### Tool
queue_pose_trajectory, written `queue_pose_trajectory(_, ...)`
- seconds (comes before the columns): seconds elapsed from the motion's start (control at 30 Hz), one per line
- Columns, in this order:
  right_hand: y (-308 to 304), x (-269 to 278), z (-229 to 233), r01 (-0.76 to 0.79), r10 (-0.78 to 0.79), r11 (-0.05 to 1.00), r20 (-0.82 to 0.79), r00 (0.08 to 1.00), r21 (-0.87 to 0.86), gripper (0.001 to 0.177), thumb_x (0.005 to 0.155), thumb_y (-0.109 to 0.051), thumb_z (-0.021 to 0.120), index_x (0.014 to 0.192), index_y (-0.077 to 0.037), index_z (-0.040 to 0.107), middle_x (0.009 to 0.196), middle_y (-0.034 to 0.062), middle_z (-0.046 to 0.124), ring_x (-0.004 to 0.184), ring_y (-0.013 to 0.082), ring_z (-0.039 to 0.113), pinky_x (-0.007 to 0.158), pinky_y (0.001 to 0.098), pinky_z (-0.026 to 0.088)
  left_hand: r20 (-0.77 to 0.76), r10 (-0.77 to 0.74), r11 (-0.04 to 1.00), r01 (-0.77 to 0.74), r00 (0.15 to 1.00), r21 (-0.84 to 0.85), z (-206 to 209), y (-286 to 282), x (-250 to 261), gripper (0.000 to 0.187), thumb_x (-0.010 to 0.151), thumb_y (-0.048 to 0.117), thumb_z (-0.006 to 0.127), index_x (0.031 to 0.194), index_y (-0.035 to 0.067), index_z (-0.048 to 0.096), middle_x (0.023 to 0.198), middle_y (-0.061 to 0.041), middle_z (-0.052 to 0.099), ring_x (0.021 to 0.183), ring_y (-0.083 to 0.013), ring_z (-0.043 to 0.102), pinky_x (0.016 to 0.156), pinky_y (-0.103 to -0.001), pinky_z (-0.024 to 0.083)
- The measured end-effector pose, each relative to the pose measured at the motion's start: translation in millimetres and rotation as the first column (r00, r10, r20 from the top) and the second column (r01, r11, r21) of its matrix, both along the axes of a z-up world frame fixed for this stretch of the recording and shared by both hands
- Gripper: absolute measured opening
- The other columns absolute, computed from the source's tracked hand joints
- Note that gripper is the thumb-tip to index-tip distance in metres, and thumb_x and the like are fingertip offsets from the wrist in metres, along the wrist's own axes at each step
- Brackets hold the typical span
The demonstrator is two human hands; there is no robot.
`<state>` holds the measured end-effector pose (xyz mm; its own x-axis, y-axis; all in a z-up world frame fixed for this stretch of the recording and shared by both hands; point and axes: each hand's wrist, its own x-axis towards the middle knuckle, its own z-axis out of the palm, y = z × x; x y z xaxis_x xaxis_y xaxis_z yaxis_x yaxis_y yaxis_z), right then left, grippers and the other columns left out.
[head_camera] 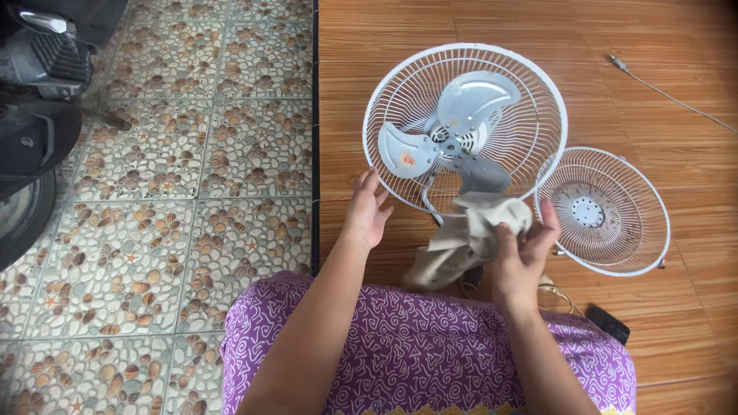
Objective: The person wipes the front grill of a small electric fan with a cloth, then removes the front grill, fan blades, and rear grill using a screwdriver. The person continues to wipe the removed parts and the fan base.
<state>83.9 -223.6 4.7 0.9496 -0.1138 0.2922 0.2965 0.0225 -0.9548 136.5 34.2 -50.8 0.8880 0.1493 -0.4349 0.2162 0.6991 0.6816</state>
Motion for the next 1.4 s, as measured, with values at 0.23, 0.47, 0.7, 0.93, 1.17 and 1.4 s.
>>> queue_pose_trajectory(0.23, -26.4, 53.8, -20.5, 0.01, 0.007, 0.993, -0.139, 0.99, 0.118, 0.056, 0.103, -0.007, 0.065, 0.15, -0.004, 0.035, 0.139, 0.0119, 0.052, 0.125, 0.0172, 0.056, 0.108, 0.0317, 0.05, 0.147, 0.024, 0.995, -0.038, 0.989, 0.094, 8.0, 13.0, 16.0, 0.076, 0.096, 0.047, 0.053, 0.161, 0.03, 0.018, 0.165, -0.005, 0.027, 0.153, -0.0278, 0.026, 0.12, -0.061, 0.019)
queue_pose_trajectory(0.47, -37.8, 77.6, -22.9, -0.041, 0.056, 0.993, -0.145, 0.988, 0.108, 0.034, 0.108, -0.009, 0.065, 0.134, -0.008, 0.045, 0.12, 0.0014, 0.059, 0.109, 0.0094, 0.059, 0.095, 0.0274, 0.051, 0.074, -0.032, 0.976, 0.015, 0.997, 0.219, 9.6, 18.4, 6.4, 0.076, 0.091, 0.059, 0.058, 0.156, 0.027, 0.036, 0.158, -0.005, 0.044, 0.136, -0.0291, 0.048, 0.113, -0.047, 0.039)
queue_pose_trajectory(0.7, -42.2, 83.4, -14.1, -0.066, 0.073, 0.997, -0.235, 0.969, 0.04, 0.034, 0.104, -0.007, 0.061, 0.134, -0.009, 0.046, 0.119, 0.0034, 0.062, 0.105, 0.0111, 0.064, 0.091, 0.0277, 0.057, -0.151, -0.055, 0.927, 0.107, 0.987, 0.359, 42.1, 9.3, -41.8, 0.081, 0.088, 0.07, 0.052, 0.153, 0.023, 0.041, 0.143, -0.011, 0.058, 0.122, -0.0279, 0.063, 0.097, -0.046, 0.057)
queue_pose_trajectory(0.93, -23.0, 90.1, 19.3, -0.158, 0.144, 0.987, -0.31, 0.94, -0.021, 0.036, 0.103, -0.01, 0.062, 0.137, -0.005, 0.053, 0.116, 0.004, 0.067, 0.102, 0.0107, 0.067, 0.09, 0.0263, 0.058, -0.059, 0.04, 0.885, -0.008, 0.997, 0.466, 76.3, 5.8, -102.9, 0.078, 0.092, 0.065, 0.046, 0.151, 0.016, 0.04, 0.137, -0.009, 0.061, 0.121, -0.0207, 0.065, 0.091, -0.045, 0.063)
queue_pose_trajectory(1.17, -14.8, 62.3, 51.7, -0.184, 0.136, 0.98, -0.425, 0.895, -0.073, 0.031, 0.101, -0.012, 0.063, 0.13, -0.002, 0.058, 0.105, 0.0057, 0.071, 0.092, 0.0142, 0.069, 0.083, 0.0294, 0.06, 0.403, 0.219, 0.928, -0.318, 0.888, 0.195, 72.1, -13.7, -138.0, 0.068, 0.104, 0.055, 0.051, 0.15, 0.005, 0.049, 0.14, -0.01, 0.062, 0.127, -0.0189, 0.06, 0.104, -0.032, 0.051)
queue_pose_trajectory(1.4, -17.2, 33.4, 54.4, -0.094, 0.119, 0.988, -0.214, 0.97, 0.123, 0.03, 0.105, -0.012, 0.064, 0.134, -0.007, 0.056, 0.118, 0.0033, 0.066, 0.105, 0.0111, 0.066, 0.092, 0.0284, 0.057, 0.196, 0.252, 0.964, -0.229, 0.948, -0.132, 64.6, -16.1, -117.2, 0.067, 0.096, 0.059, 0.048, 0.146, 0.014, 0.047, 0.135, -0.002, 0.062, 0.117, -0.0156, 0.062, 0.09, -0.032, 0.054)
